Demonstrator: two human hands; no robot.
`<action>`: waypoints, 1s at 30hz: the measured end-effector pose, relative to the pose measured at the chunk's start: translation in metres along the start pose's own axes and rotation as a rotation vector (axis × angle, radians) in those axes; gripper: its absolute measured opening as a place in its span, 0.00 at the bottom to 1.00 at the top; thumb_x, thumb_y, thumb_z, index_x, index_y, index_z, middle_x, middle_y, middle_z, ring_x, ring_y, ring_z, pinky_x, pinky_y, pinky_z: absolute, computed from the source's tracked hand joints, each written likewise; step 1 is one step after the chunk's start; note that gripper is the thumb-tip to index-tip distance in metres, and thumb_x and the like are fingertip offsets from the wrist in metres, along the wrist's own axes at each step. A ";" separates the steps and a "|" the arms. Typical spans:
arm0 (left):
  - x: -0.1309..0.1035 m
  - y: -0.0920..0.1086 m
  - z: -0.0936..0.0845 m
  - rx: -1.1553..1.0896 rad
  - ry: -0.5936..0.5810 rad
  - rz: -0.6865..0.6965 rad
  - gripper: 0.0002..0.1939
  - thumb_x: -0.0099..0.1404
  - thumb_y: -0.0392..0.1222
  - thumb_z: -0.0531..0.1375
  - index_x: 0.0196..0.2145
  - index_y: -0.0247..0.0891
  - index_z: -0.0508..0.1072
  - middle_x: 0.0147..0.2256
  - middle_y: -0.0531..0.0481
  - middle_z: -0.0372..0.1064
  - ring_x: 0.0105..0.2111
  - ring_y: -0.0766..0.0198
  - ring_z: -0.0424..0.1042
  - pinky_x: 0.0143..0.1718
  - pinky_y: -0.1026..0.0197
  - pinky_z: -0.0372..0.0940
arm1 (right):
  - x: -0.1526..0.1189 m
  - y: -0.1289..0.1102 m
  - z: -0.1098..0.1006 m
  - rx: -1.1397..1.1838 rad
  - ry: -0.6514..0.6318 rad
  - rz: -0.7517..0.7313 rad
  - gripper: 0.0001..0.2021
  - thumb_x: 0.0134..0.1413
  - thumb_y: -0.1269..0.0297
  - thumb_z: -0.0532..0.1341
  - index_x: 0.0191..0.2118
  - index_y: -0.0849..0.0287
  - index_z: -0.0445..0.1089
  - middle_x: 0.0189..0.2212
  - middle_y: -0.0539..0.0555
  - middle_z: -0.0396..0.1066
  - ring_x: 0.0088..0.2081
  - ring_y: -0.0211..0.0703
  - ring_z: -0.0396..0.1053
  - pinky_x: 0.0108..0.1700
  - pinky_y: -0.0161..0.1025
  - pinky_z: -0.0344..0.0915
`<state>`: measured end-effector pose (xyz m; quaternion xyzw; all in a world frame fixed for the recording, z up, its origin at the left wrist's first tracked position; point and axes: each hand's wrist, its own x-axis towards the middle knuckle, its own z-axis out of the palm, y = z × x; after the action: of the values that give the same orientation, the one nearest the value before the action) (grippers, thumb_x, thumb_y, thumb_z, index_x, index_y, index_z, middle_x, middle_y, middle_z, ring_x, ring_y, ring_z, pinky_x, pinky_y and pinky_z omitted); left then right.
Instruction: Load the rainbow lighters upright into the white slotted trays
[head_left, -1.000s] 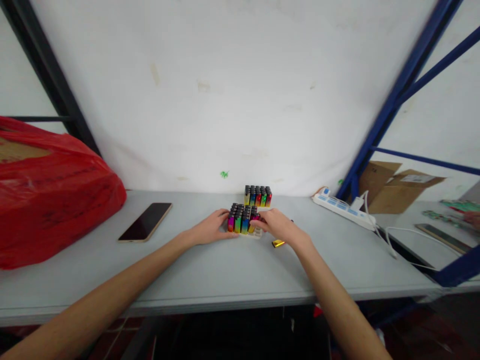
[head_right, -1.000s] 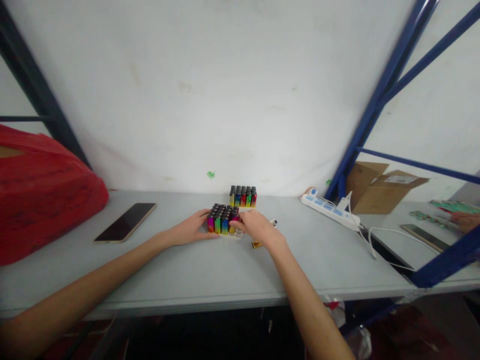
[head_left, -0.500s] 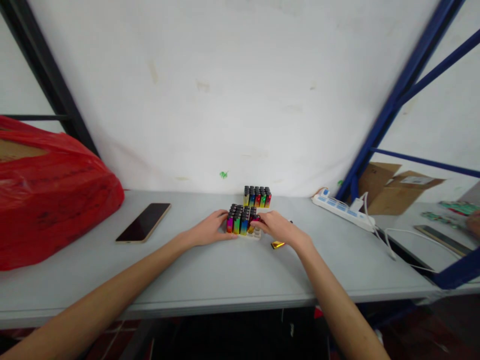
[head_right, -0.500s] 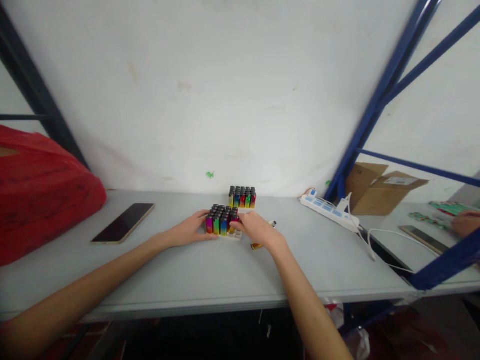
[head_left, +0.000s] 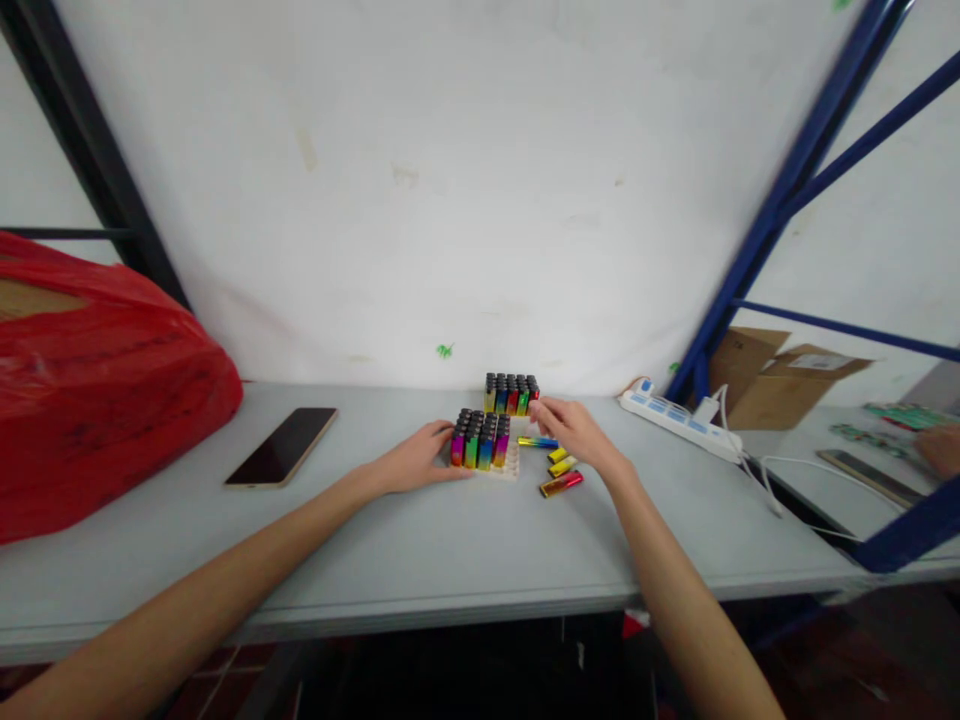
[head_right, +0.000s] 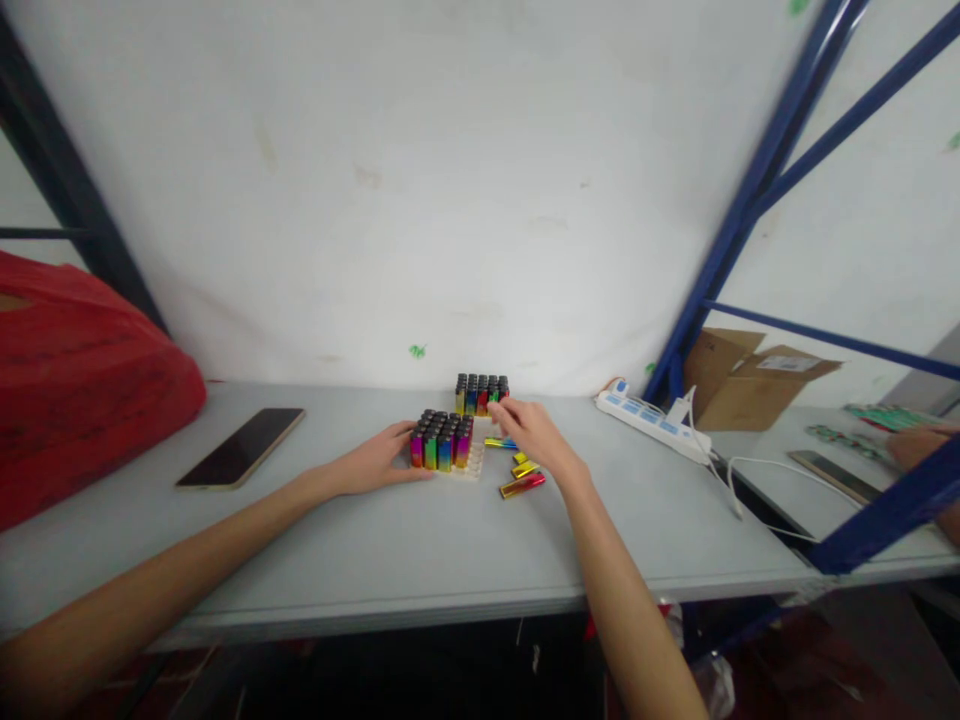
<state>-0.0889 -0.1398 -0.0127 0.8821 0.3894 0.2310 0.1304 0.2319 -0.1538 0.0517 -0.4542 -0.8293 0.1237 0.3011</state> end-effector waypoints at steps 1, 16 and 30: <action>0.000 0.000 0.000 0.005 -0.004 -0.006 0.41 0.64 0.72 0.65 0.60 0.36 0.74 0.64 0.33 0.68 0.65 0.38 0.67 0.69 0.42 0.61 | 0.000 0.009 -0.002 -0.067 0.052 0.032 0.22 0.78 0.53 0.50 0.37 0.60 0.75 0.30 0.53 0.77 0.32 0.41 0.71 0.39 0.36 0.63; 0.001 0.000 0.001 0.024 -0.013 -0.018 0.43 0.64 0.73 0.65 0.62 0.37 0.73 0.64 0.35 0.68 0.64 0.38 0.68 0.69 0.43 0.62 | -0.006 0.035 0.014 -0.272 -0.072 0.224 0.10 0.65 0.64 0.64 0.50 0.59 0.75 0.35 0.57 0.80 0.38 0.48 0.75 0.40 0.39 0.63; 0.000 0.001 -0.002 0.025 -0.026 -0.001 0.43 0.65 0.74 0.63 0.63 0.37 0.72 0.64 0.34 0.68 0.64 0.38 0.68 0.69 0.41 0.62 | -0.003 -0.030 0.012 1.165 0.127 0.197 0.23 0.52 0.39 0.73 0.40 0.52 0.70 0.35 0.50 0.77 0.37 0.43 0.75 0.44 0.44 0.75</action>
<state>-0.0887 -0.1405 -0.0106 0.8863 0.3911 0.2145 0.1244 0.2053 -0.1724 0.0561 -0.2955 -0.5591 0.5583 0.5370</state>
